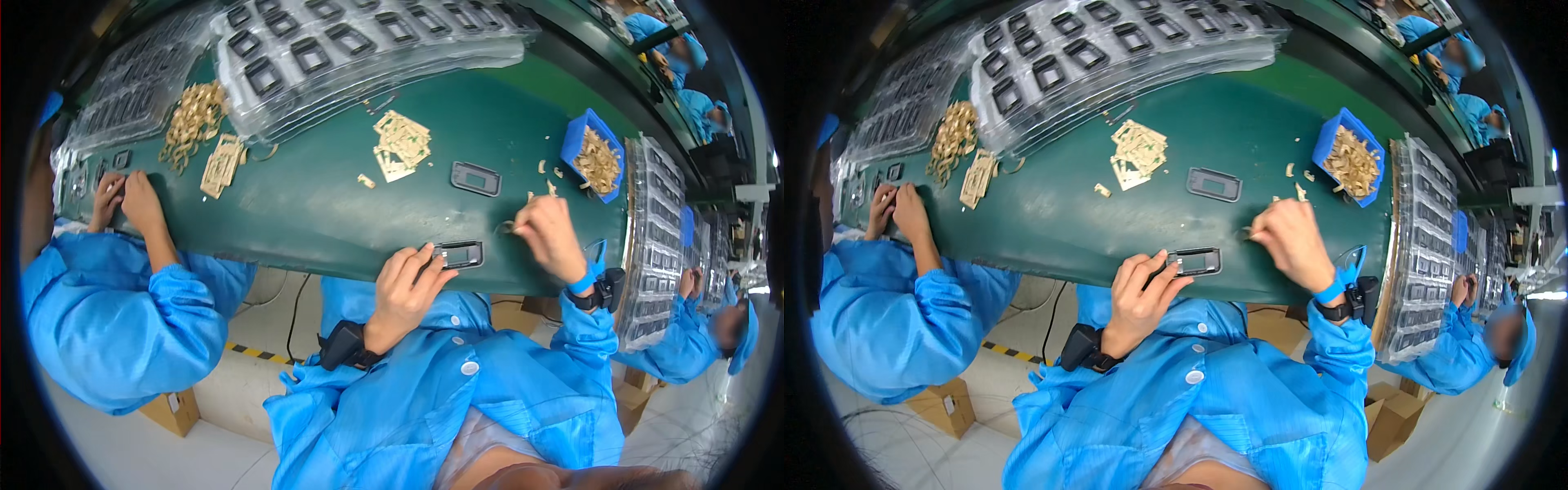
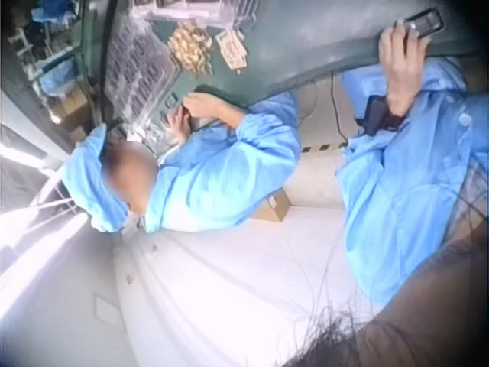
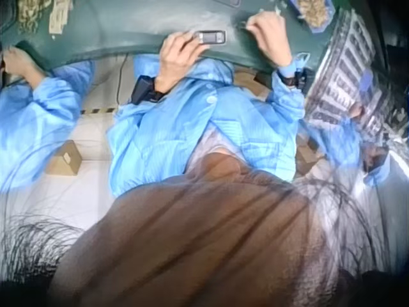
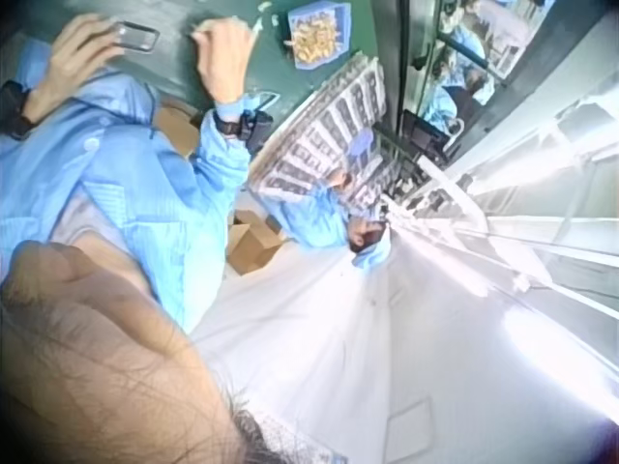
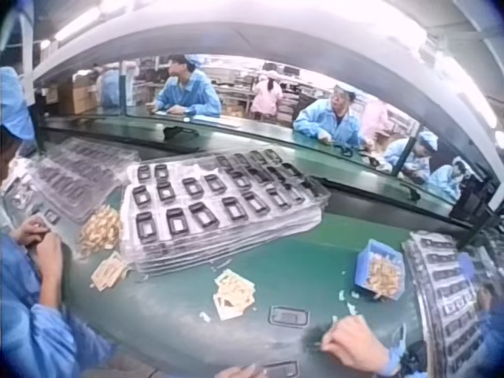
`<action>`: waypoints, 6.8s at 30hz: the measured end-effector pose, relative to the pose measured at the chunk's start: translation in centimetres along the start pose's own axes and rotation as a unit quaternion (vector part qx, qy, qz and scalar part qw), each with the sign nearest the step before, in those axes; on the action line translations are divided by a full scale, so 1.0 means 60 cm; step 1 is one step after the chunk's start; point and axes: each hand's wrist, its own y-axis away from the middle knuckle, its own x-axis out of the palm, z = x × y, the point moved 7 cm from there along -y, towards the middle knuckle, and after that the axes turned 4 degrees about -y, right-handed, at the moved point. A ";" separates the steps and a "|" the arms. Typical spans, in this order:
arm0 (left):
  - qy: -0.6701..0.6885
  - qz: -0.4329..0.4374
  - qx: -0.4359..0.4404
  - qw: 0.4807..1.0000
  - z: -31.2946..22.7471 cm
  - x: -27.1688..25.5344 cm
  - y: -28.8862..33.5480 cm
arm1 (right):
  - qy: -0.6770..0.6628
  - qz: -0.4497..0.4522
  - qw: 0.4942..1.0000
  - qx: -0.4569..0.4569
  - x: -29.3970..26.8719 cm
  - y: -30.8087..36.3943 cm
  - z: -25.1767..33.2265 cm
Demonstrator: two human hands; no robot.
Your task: Manually assembling small plastic housings with metallic frames at a factory workstation.
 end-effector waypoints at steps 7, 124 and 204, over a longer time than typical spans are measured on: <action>0.009 0.010 -0.025 1.000 -0.003 -0.002 -0.009 | 0.082 -0.340 0.913 0.211 -0.184 0.082 -0.164; 0.076 0.192 -0.130 0.970 0.052 0.024 -0.079 | -0.276 0.004 0.954 0.116 0.085 0.000 0.061; 0.148 0.255 -0.100 0.950 0.074 0.092 -0.102 | -0.183 -0.061 0.972 0.132 0.142 0.026 -0.067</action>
